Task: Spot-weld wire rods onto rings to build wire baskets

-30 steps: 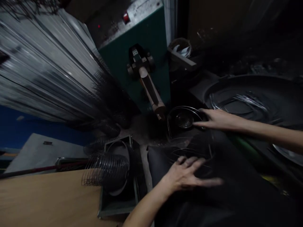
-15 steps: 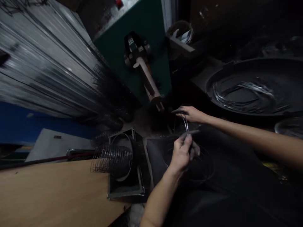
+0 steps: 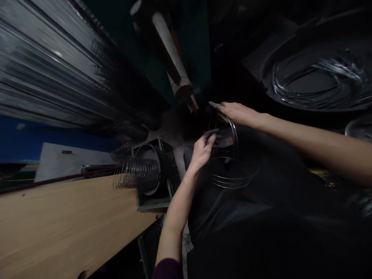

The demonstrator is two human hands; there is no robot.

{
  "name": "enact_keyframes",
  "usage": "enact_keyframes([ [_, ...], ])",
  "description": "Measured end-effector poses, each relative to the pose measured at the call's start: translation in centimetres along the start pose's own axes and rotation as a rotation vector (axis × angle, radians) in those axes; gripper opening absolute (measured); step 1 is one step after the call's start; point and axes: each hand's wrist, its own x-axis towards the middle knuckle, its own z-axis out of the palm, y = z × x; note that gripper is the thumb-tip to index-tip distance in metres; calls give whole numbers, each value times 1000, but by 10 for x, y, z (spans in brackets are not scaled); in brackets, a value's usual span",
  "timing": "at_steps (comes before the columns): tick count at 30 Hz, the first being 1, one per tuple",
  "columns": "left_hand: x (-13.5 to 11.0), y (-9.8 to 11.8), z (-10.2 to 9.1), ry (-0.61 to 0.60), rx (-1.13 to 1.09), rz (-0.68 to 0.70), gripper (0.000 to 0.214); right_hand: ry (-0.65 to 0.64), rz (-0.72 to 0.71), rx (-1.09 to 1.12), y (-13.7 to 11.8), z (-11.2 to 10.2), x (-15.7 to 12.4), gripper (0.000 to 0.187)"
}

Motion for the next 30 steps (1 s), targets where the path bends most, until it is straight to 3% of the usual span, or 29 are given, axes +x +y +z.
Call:
enact_keyframes([
  [3, 11, 7, 14, -146, 63, 38, 27, 17, 86, -52, -9, -2, -8, 57],
  [6, 14, 12, 16, -134, 187, 7, 30, 70, 232, 129, -15, -8, -35, 48],
  [8, 14, 13, 11, -116, 276, -17, 35, -23, 317, 402, -19, -8, -63, 41],
  [10, 14, 14, 6, -143, 356, -17, 37, -170, 328, 683, -28, -2, -90, 49],
  [13, 17, 15, 5, -187, 416, 6, 34, -233, 292, 879, -45, 13, -116, 58],
  [16, 18, 14, 4, -189, 435, 34, 32, -217, 346, 935, -54, 20, -122, 54],
  [21, 15, 9, -6, -167, 397, 30, 39, -236, 489, 1016, -44, 5, -121, 52],
  [24, -4, 4, -7, -141, 369, 75, 37, -319, 458, 1038, -45, 2, -124, 54],
  [26, -33, -6, -2, -58, 390, 131, 34, -392, 436, 1025, -47, 1, -122, 51],
  [28, -69, -26, 6, -9, 480, 193, 41, -409, 481, 1006, -46, -3, -116, 46],
  [30, -97, -53, 15, -83, 695, 278, 62, -361, 535, 980, -43, -9, -106, 39],
])
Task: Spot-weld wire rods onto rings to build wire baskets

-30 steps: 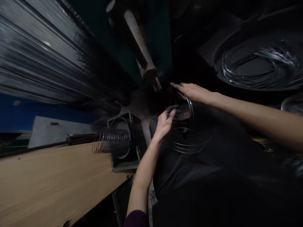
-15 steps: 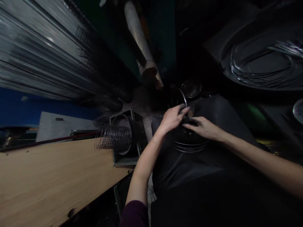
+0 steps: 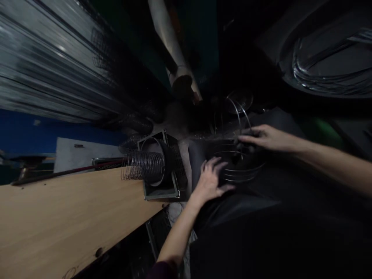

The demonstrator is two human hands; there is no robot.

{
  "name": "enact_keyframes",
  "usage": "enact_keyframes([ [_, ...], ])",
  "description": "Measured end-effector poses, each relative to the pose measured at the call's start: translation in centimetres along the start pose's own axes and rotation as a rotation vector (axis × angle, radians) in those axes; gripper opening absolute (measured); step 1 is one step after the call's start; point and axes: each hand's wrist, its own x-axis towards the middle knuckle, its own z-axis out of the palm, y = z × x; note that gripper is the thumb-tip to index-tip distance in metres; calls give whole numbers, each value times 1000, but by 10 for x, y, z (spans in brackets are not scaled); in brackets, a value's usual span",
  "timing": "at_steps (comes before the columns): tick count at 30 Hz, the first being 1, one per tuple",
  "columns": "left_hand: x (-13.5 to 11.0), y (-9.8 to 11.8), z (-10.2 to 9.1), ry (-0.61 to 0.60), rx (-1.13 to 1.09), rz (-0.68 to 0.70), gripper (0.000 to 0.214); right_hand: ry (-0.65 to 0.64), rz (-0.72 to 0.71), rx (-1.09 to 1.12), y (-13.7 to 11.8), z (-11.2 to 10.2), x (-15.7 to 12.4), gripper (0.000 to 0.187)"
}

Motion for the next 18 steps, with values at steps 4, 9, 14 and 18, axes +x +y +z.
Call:
enact_keyframes([
  [4, -9, -29, 40, -22, 341, -71, 60, 39, -60, -9, -13, -6, 9, 29],
  [9, 25, -59, 38, -50, 351, -34, 73, 118, -62, 144, 4, 15, 13, 44],
  [14, 33, -68, 29, -35, 288, 69, 77, 183, -91, 186, 10, 28, 24, 42],
  [18, 43, -73, 22, 31, 245, 23, 81, 167, -72, 206, -15, 24, 32, 32],
])
